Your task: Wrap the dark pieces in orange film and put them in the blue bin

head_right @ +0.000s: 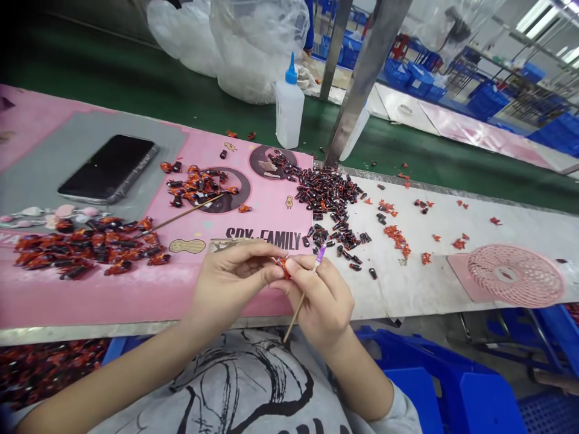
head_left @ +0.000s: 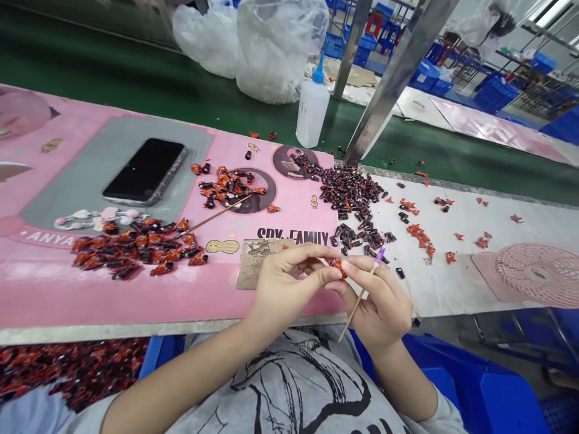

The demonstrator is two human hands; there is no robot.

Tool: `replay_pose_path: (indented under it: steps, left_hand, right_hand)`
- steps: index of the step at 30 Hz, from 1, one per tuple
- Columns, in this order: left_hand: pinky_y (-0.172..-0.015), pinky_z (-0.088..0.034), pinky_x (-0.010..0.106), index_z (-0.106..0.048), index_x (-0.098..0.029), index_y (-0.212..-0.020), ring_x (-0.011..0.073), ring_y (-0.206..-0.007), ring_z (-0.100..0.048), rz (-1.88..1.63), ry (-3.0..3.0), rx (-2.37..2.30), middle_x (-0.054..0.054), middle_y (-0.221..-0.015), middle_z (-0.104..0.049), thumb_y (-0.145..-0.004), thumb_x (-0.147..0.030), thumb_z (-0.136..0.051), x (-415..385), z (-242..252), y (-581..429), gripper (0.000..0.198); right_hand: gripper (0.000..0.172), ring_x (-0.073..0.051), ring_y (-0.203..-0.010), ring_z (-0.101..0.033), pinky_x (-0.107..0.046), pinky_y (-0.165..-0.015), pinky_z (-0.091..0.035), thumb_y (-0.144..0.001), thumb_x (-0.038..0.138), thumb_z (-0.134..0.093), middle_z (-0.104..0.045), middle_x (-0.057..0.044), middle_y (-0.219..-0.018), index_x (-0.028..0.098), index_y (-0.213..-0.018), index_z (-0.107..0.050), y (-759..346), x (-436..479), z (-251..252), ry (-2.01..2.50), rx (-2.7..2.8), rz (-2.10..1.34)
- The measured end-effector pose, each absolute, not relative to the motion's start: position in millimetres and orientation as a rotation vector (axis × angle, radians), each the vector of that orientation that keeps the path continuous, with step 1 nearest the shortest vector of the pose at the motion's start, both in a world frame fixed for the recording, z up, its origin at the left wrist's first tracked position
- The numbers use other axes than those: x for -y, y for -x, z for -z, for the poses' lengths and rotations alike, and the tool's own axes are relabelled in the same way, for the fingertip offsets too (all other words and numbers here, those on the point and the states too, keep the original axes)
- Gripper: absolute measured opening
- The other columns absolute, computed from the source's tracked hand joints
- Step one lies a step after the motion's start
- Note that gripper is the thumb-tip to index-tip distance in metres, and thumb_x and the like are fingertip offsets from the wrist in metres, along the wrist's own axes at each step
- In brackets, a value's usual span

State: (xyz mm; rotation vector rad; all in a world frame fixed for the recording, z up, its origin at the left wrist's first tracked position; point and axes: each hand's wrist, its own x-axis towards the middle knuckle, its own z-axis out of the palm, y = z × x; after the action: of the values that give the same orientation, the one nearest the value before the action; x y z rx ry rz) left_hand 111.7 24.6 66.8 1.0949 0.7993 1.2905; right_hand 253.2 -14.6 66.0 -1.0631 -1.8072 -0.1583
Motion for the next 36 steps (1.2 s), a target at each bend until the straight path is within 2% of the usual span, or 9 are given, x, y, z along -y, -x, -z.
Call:
replay_pose_path:
  steps: [5, 9, 12, 16, 19, 23, 26, 31, 36]
  left_hand:
    - [-0.054, -0.055, 0.022, -0.074, -0.019, -0.071, 0.0129, -0.057, -0.066, -1.504, -1.526, -0.585, 0.003, -0.064, -0.073, -0.081, -0.042, -0.081, -31.4, -67.3, -102.6, 0.027]
    - [-0.065, -0.058, 0.021, -0.071, -0.017, -0.081, 0.0117, -0.065, -0.070, -1.664, -1.743, -0.506, 0.003, -0.070, -0.074, -0.092, -0.035, -0.070, -27.1, -73.6, -90.8, 0.021]
    - [-0.064, -0.058, 0.020, -0.072, -0.018, -0.085, 0.0114, -0.068, -0.071, -1.694, -1.766, -0.524, 0.002, -0.075, -0.074, -0.091, -0.030, -0.071, -23.1, -76.7, -82.9, 0.014]
    - [-0.063, -0.058, 0.021, -0.075, -0.020, -0.089, 0.0119, -0.066, -0.071, -1.693, -1.656, -0.547, 0.001, -0.073, -0.073, -0.090, -0.029, -0.073, -23.7, -71.7, -77.0, 0.009]
    - [-0.065, -0.058, 0.023, -0.076, -0.021, -0.084, 0.0130, -0.068, -0.069, -1.672, -1.462, -0.599, 0.002, -0.072, -0.073, -0.085, -0.036, -0.078, -23.7, -62.8, -76.7, 0.015]
    - [-0.054, -0.054, 0.022, -0.076, -0.021, -0.078, 0.0129, -0.062, -0.066, -1.547, -1.098, -0.811, 0.003, -0.073, -0.072, -0.077, -0.045, -0.083, -29.4, -51.3, -70.0, 0.025]
    - [-0.049, -0.050, 0.022, -0.077, -0.019, -0.082, 0.0119, -0.055, -0.062, -1.430, -1.033, -1.064, 0.002, -0.069, -0.072, -0.072, -0.041, -0.087, -55.3, -42.1, -48.7, 0.025]
    - [-0.064, -0.053, 0.029, -0.077, -0.017, -0.083, 0.0152, -0.063, -0.060, -1.305, -1.415, -1.538, 0.003, -0.074, -0.074, -0.070, -0.021, -0.076, -129.8, -18.4, 2.7, 0.013]
    - [-0.081, -0.054, 0.036, -0.075, -0.017, -0.110, 0.0178, -0.068, -0.061, -1.096, -1.728, -1.812, 0.008, -0.101, -0.077, -0.078, -0.019, -0.067, -172.0, -6.9, 19.3, 0.033]
  right_hand:
    - [0.010, -0.016, -0.077, -0.071, -0.026, -0.063, -0.062, -0.098, 0.017, -0.062, -0.073, -0.009, -0.082, 0.014, -0.106, -0.067, -244.9, 19.7, -73.0, 1.051, 1.820, 0.121]
    - [0.019, -0.017, -0.081, -0.071, -0.027, -0.065, -0.063, -0.093, 0.005, -0.063, -0.073, -0.010, -0.085, 0.009, -0.111, -0.066, -235.9, 26.7, -87.1, 1.012, 1.884, 0.150]
    - [0.029, -0.017, -0.082, -0.070, -0.028, -0.063, -0.062, -0.087, -0.002, -0.064, -0.073, -0.009, -0.089, 0.009, -0.114, -0.066, -230.6, 27.6, -93.6, 1.013, 1.924, 0.092]
    - [0.026, -0.016, -0.076, -0.068, -0.027, -0.059, -0.059, -0.087, -0.001, -0.066, -0.074, -0.010, -0.089, 0.007, -0.112, -0.066, -223.7, 18.4, -88.6, 0.949, 1.903, 0.111]
    - [0.022, -0.015, -0.079, -0.070, -0.025, -0.065, -0.061, -0.091, 0.008, -0.067, -0.076, -0.008, -0.091, 0.011, -0.113, -0.066, -218.1, 8.6, -82.0, 0.949, 1.892, 0.014]
    - [0.026, -0.022, -0.099, -0.074, -0.034, -0.086, -0.063, -0.095, 0.023, -0.067, -0.077, -0.012, -0.104, 0.014, -0.120, -0.066, -216.0, -1.3, -77.0, 1.029, 1.944, 0.046]
    - [0.035, -0.026, -0.112, -0.071, -0.041, -0.095, -0.060, -0.098, 0.029, -0.063, -0.075, -0.014, -0.117, 0.015, -0.130, -0.062, -221.8, -7.4, -72.1, 1.100, 1.910, 0.121]
    - [0.037, -0.026, -0.106, -0.074, -0.042, -0.091, -0.060, -0.095, 0.022, -0.065, -0.076, -0.010, -0.115, 0.022, -0.132, -0.064, -235.2, -15.7, -62.1, 1.158, 1.819, 0.182]
    - [0.038, -0.027, -0.106, -0.073, -0.044, -0.093, -0.059, -0.092, 0.018, -0.066, -0.076, -0.010, -0.115, 0.023, -0.130, -0.066, -248.1, -15.4, -53.3, 1.244, 1.749, 0.178]
